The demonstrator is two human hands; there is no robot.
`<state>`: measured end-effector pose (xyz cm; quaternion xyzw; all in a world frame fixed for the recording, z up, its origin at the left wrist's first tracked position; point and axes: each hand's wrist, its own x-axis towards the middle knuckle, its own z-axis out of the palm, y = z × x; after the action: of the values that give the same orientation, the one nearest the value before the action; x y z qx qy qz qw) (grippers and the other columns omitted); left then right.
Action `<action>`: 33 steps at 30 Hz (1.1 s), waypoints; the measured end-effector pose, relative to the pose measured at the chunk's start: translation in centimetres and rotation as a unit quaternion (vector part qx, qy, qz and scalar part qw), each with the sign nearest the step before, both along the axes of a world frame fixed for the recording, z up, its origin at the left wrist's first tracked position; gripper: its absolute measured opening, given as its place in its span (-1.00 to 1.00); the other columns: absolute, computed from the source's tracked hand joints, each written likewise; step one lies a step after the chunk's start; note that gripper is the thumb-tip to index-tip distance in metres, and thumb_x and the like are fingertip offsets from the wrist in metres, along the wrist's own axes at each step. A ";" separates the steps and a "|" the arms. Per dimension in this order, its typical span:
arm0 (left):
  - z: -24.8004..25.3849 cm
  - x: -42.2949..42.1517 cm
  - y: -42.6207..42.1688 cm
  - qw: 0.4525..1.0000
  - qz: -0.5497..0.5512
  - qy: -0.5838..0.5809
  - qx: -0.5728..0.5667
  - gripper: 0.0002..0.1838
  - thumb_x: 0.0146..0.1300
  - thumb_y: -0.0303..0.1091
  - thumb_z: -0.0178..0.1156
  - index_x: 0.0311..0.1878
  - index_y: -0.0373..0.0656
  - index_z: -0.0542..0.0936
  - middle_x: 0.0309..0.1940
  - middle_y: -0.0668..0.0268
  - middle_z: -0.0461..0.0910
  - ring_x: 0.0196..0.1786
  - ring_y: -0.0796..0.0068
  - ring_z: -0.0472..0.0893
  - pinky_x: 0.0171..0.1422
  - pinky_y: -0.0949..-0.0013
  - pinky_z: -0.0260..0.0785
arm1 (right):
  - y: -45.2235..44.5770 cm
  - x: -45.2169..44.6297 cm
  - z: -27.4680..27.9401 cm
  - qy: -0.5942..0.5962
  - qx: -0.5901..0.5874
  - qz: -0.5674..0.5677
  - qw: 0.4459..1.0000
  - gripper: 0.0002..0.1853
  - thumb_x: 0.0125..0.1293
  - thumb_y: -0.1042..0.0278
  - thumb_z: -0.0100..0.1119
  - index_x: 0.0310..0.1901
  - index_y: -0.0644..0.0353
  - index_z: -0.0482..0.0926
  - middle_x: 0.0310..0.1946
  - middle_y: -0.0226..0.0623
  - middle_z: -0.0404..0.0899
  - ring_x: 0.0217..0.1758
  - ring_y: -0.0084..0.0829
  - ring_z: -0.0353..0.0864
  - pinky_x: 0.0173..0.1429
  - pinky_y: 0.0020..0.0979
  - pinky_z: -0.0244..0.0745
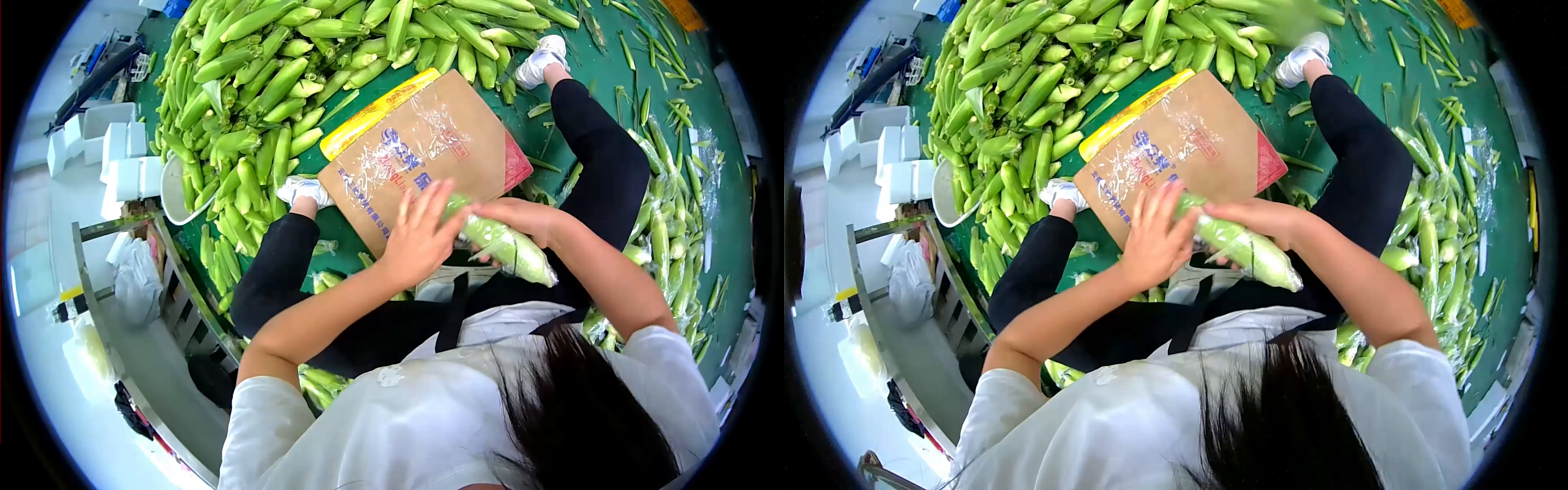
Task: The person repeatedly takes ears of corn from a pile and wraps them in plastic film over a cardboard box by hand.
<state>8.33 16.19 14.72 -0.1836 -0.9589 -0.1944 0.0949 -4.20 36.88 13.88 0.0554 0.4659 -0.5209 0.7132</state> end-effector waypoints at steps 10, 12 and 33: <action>2.8 -3.1 -1.1 0.835 -0.070 -0.490 0.241 -0.81 0.16 -0.37 0.27 -0.18 -0.16 0.53 -0.58 0.39 0.46 -0.60 0.46 0.47 -0.51 0.25 0.34 | 6.0 2.6 8.8 0.741 0.042 0.256 0.619 -0.37 0.01 0.49 0.37 0.20 0.03 0.50 -0.19 -0.18 0.62 -0.09 -0.17 0.70 -0.10 -0.21 0.59; 4.6 -4.3 -1.5 0.518 0.043 -0.799 0.303 -0.82 0.12 -0.45 0.27 -0.20 -0.13 0.53 -0.60 0.51 0.37 -0.67 0.69 0.23 -0.59 0.52 -0.02 | 10.7 1.9 7.5 0.839 0.084 0.171 0.509 -0.48 0.11 0.54 0.28 0.16 -0.05 0.55 -0.20 -0.27 0.63 -0.20 -0.19 0.71 -0.24 -0.25 0.60; 7.3 -4.5 0.2 0.775 0.120 -0.538 0.309 -0.60 0.07 -0.48 0.30 0.03 -0.31 0.61 -0.26 0.34 0.68 -0.19 0.57 0.61 -0.01 0.41 0.48 | 17.0 4.0 15.4 0.534 -0.040 -0.131 0.834 -0.60 0.39 0.31 0.25 -0.59 0.20 0.39 -0.67 -0.52 0.28 -0.59 -0.67 0.19 -0.50 -0.46 0.09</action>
<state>3.87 16.43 22.05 0.1064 -0.7561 -0.5342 -0.3627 -0.24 53.89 29.27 -0.1991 0.7413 -0.5764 0.2803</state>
